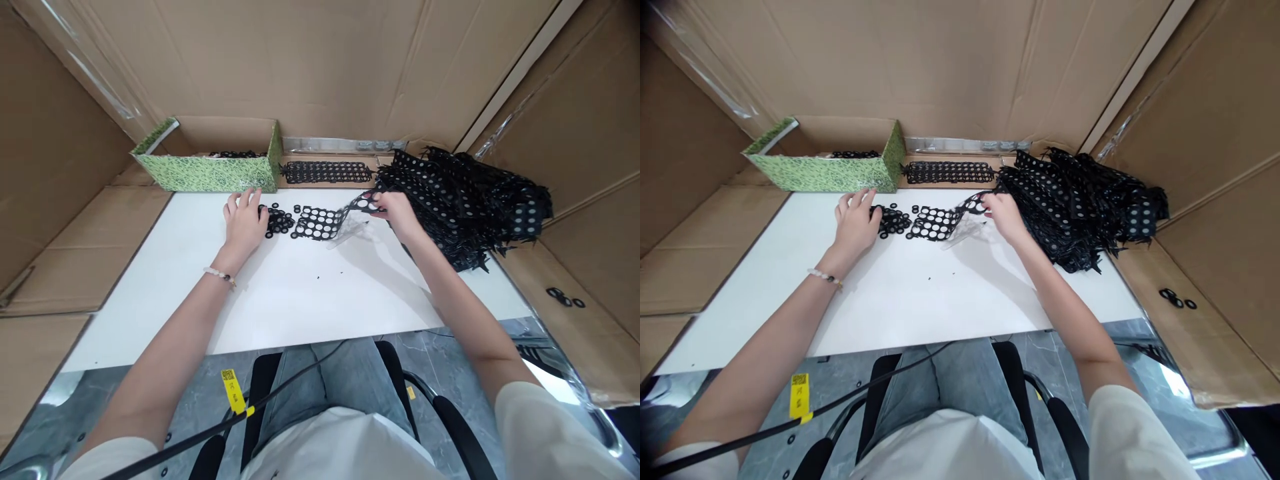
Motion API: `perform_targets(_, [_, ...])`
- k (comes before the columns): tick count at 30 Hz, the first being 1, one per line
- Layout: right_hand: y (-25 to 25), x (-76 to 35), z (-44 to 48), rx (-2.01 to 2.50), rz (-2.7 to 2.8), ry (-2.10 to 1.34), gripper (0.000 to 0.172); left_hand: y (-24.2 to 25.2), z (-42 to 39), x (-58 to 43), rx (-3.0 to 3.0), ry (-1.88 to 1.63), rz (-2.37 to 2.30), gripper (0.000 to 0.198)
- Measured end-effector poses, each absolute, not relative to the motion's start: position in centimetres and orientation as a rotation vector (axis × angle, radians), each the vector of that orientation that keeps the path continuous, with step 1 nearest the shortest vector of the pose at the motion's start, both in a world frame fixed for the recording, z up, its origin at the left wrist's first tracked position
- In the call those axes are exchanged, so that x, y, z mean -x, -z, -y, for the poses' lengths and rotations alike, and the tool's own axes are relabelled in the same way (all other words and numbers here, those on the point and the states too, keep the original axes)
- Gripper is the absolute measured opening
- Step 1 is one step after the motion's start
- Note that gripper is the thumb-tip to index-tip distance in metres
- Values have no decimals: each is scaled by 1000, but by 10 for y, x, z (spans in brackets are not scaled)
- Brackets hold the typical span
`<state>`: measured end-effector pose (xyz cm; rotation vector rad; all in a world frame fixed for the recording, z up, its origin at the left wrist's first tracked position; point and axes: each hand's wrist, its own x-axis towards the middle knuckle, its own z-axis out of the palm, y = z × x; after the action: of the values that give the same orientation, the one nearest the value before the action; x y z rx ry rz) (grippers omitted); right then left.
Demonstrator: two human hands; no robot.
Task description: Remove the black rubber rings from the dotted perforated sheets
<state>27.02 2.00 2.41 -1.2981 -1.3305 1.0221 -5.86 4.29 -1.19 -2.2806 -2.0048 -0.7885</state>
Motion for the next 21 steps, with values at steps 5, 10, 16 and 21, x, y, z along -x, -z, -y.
perform_targets(5, [-80,-281,-25,1058,1189,-1151,31,10,-39,48,2318,831,1972,56])
perform_targets(10, [-113,-289,-65,1134,1336,-955,38,18,-32,38,2602,694,1728,55])
perform_targets(16, [-131,-264,-139,1031,1297,-892,39,33,-24,29,2792,477,1396,46])
perform_targets(21, [-146,-239,-205,933,1313,-897,45,34,-23,29,2568,564,1623,49])
